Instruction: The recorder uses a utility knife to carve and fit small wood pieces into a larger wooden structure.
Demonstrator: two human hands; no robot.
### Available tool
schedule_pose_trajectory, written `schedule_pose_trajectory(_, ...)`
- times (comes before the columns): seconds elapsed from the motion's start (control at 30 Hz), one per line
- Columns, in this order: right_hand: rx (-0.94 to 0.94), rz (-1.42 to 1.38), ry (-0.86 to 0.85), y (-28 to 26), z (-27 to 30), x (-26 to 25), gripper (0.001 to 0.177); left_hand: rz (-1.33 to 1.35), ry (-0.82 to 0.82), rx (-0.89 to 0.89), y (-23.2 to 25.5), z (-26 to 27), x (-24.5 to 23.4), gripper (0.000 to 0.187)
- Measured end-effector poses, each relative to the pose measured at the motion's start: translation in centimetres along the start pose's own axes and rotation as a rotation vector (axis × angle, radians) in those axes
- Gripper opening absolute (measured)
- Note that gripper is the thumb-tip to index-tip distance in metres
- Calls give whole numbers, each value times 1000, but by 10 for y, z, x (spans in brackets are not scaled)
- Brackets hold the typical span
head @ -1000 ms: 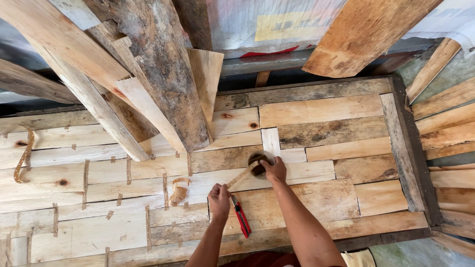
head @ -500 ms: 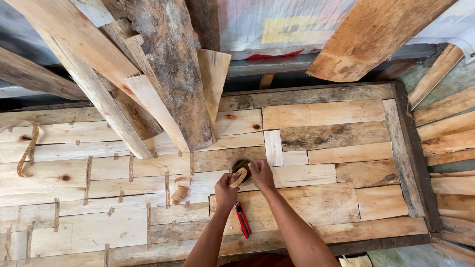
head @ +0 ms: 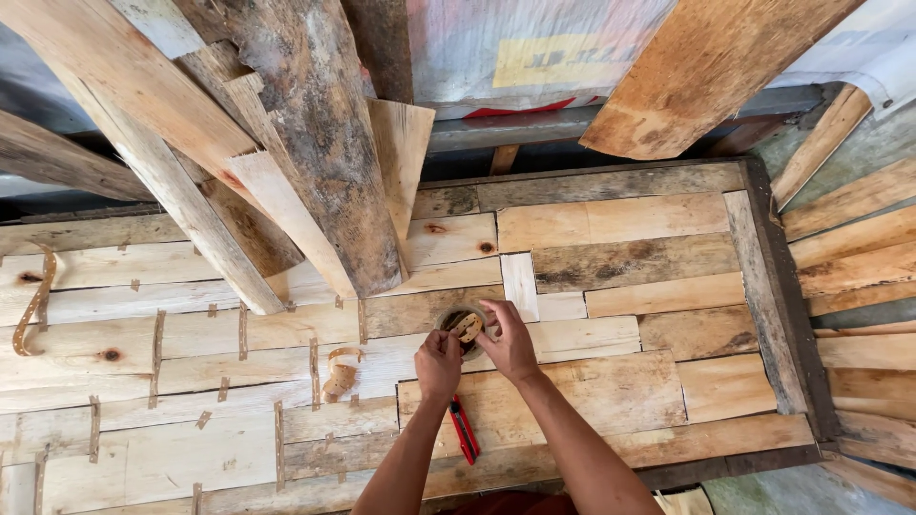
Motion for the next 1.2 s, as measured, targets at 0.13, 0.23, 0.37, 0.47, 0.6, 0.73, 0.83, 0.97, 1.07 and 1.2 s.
schedule_pose_trajectory(0.13,-83,-20,75,22,-8,9,36,-13,-5,-3,-5,0,3,33)
schedule_pose_trajectory(0.23,47,-176,116,37,-16,7,20,-21,-7,11,-10,-1,3,34)
schedule_pose_trajectory(0.37,163,-368,163,47,-27,-1,18,-29,-3,-8,-9,1,3,35)
schedule_pose_trajectory(0.47,197,-370,194,55,-35,-5,19,-28,4,-18,-11,4,5,35)
schedule_pose_trajectory(0.6,314,-342,212,54,-47,-13,23,-43,-22,-79,-7,6,5,33)
schedule_pose_trajectory(0.73,322,-384,219,62,-56,-16,18,-33,-20,-72,-6,6,11,34)
schedule_pose_trajectory(0.83,280,-396,221,72,-65,-18,10,14,-6,-51,-4,5,19,33)
schedule_pose_trajectory(0.97,244,-413,232,82,-83,-22,9,27,-48,-61,13,4,30,32)
schedule_pose_trajectory(1.07,220,-472,223,94,-101,-25,8,37,-87,-57,17,-3,43,30)
schedule_pose_trajectory(1.2,238,-407,196,98,-130,-37,9,140,-178,64,17,-19,69,25)
Point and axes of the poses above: each hand's wrist, its own z-axis away from the middle knuckle, its own x-axis out of the palm, y = z × x, the point moved 3 cm from there along -z, towards the middle knuckle, and after that the axes turned 6 degrees about y, right-handed, at the moved point
